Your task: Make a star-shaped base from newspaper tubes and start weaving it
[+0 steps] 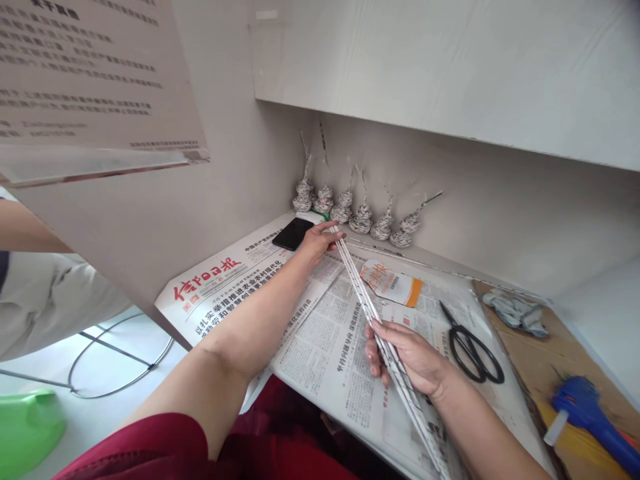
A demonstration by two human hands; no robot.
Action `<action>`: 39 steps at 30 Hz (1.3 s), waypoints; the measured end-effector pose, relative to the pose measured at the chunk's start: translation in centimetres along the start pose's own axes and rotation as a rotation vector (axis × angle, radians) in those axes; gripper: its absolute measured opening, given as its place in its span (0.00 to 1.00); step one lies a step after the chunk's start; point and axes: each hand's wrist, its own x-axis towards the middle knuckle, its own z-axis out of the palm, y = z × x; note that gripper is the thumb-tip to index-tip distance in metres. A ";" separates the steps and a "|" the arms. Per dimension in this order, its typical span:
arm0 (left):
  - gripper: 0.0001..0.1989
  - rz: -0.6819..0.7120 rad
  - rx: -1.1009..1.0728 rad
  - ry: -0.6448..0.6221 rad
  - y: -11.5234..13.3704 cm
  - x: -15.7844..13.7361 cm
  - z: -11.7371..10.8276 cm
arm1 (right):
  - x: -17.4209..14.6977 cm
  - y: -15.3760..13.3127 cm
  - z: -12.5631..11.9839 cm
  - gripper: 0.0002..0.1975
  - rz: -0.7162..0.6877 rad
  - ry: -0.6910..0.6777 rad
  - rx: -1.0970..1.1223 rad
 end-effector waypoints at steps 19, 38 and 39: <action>0.23 -0.111 -0.075 0.024 0.0 -0.8 1.3 | 0.1 -0.2 -0.2 0.10 -0.039 -0.064 -0.006; 0.07 -0.501 0.192 -0.404 -2.2 -6.6 5.4 | 0.0 -0.9 -1.1 0.11 -0.107 0.030 0.031; 0.07 -0.493 0.193 -0.406 -2.1 -6.6 5.3 | 0.0 -0.9 -1.0 0.13 -0.100 0.022 0.025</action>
